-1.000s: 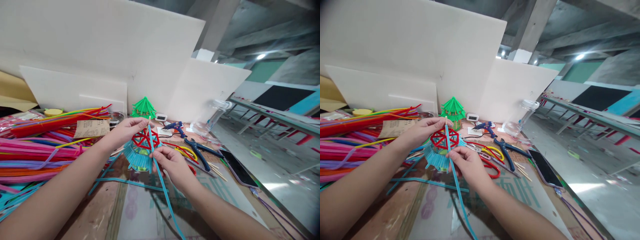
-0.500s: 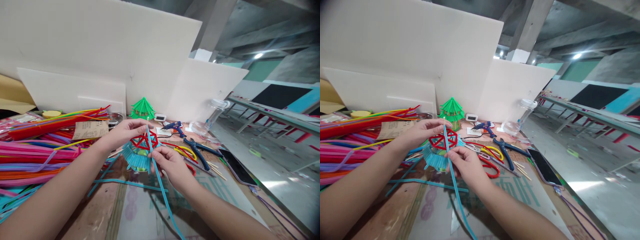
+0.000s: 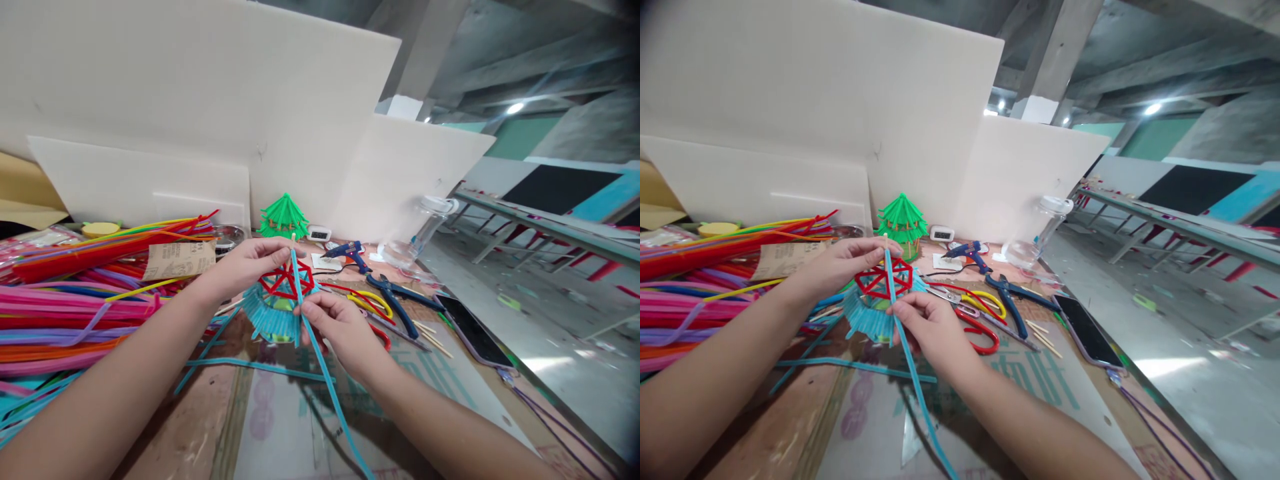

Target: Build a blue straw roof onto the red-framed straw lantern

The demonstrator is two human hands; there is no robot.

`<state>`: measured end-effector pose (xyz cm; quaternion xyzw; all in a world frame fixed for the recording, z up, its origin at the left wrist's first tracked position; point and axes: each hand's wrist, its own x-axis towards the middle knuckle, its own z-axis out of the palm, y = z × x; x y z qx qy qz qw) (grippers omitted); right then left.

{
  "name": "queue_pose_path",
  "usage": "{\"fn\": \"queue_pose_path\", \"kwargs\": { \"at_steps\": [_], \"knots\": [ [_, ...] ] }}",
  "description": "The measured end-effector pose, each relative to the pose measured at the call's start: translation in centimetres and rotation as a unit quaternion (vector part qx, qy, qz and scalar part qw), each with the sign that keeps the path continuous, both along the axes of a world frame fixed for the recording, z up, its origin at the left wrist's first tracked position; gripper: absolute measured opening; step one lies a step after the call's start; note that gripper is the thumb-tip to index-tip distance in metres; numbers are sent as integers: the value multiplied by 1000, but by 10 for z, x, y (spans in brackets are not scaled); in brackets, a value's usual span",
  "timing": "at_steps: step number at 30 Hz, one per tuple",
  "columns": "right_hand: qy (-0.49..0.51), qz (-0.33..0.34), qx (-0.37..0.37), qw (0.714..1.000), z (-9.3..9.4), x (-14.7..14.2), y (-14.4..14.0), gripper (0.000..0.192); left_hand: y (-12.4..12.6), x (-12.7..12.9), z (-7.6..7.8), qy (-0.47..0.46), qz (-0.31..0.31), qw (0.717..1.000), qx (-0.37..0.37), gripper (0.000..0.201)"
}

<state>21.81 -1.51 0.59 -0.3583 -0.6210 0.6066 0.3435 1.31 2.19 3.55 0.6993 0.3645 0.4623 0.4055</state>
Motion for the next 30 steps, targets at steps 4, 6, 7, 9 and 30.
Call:
{"fn": "queue_pose_path", "kwargs": {
  "at_steps": [4, 6, 7, 9, 30],
  "knots": [
    [0, -2, -1, 1000, 0, 0, 0, 28, -1, -1, 0, -2, -5, 1000, -3, 34],
    [-4, -2, 1, 1000, 1, 0, 0, 28, -1, 0, 1, 3, 5, 1000, -3, 36],
    [-6, -2, 3, 1000, 1, 0, 0, 28, -1, 0, 1, 3, 8, 1000, -5, 37],
    [-10, -2, 9, 1000, 2, 0, 0, 28, -1, 1, -1, -6, 11, 1000, -9, 38],
    [-48, -29, 108, 993, -2, 0, -7, 22, -34, 14, 26, 277, 204, 934, 95, 41]
  ]
}}
